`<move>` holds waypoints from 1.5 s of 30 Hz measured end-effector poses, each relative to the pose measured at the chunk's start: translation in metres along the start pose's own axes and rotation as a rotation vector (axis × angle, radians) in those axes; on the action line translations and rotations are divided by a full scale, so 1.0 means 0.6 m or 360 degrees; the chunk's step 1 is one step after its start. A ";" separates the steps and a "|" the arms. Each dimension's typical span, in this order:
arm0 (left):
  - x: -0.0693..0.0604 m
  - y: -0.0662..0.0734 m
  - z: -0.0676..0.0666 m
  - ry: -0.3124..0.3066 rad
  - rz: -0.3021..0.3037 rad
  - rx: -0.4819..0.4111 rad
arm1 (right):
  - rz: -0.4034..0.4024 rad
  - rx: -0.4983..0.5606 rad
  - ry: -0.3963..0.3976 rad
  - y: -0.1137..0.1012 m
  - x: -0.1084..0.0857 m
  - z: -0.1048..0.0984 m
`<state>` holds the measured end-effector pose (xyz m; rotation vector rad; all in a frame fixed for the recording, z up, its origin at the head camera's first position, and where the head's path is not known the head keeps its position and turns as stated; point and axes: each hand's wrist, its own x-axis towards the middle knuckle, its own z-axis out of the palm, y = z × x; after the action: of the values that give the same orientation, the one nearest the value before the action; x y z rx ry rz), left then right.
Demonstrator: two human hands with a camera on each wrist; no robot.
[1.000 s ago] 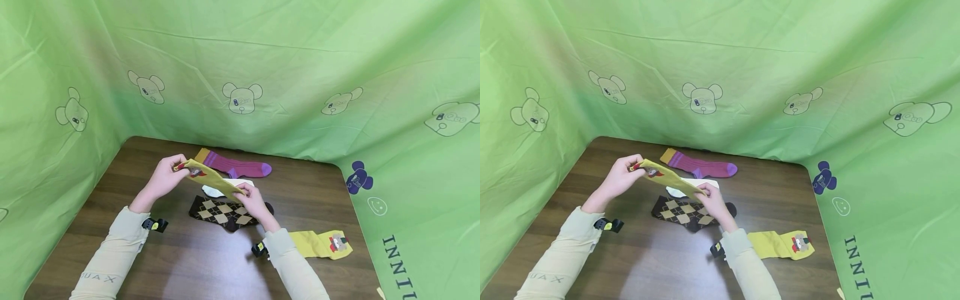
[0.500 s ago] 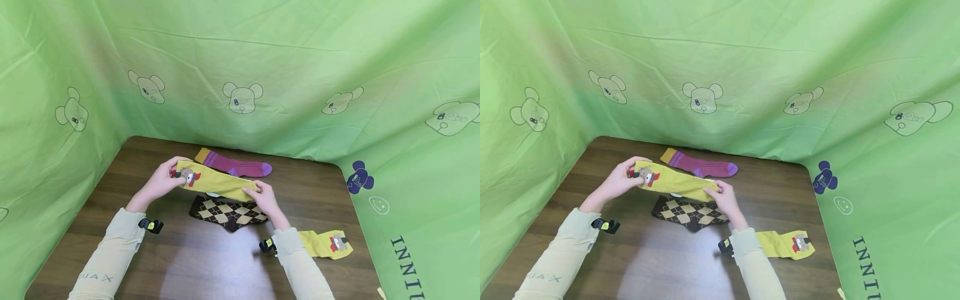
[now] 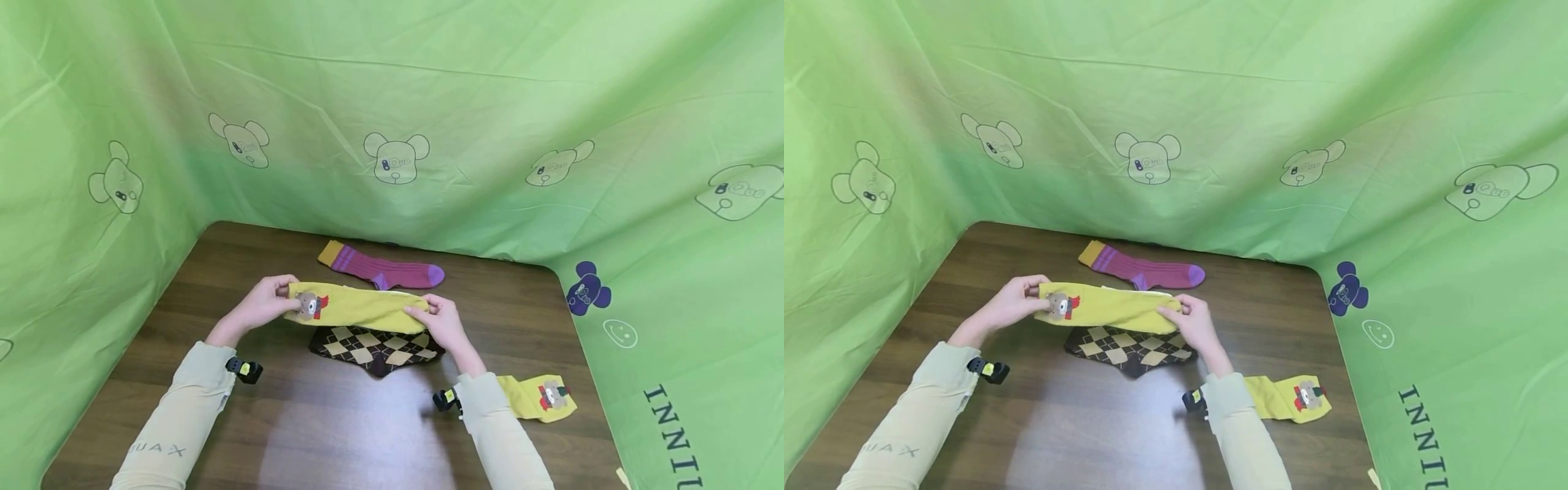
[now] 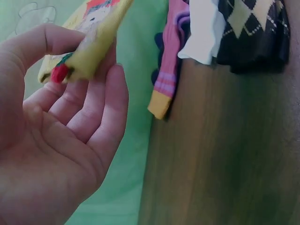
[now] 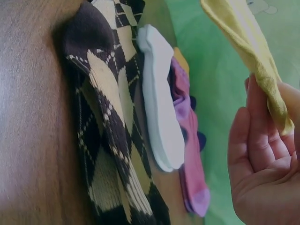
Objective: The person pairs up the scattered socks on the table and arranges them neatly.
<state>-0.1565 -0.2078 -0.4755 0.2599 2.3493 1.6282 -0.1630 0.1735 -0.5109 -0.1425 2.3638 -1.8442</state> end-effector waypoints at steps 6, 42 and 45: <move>0.001 -0.013 0.000 -0.0106 -0.0067 0.0011 | -0.0030 -0.0163 -0.0102 -0.005 -0.005 -0.020; -0.016 -0.055 0.078 -0.0970 -0.0458 0.0268 | 0.0400 -0.0470 -0.1223 0.047 -0.067 -0.058; -0.015 -0.061 0.088 -0.0987 -0.0515 0.0315 | 0.0448 -0.0480 -0.1230 0.054 -0.069 -0.051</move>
<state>-0.1311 -0.1764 -0.5260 0.3434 1.9400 0.9833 -0.1271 0.2173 -0.5331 -0.4371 1.9456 -1.0291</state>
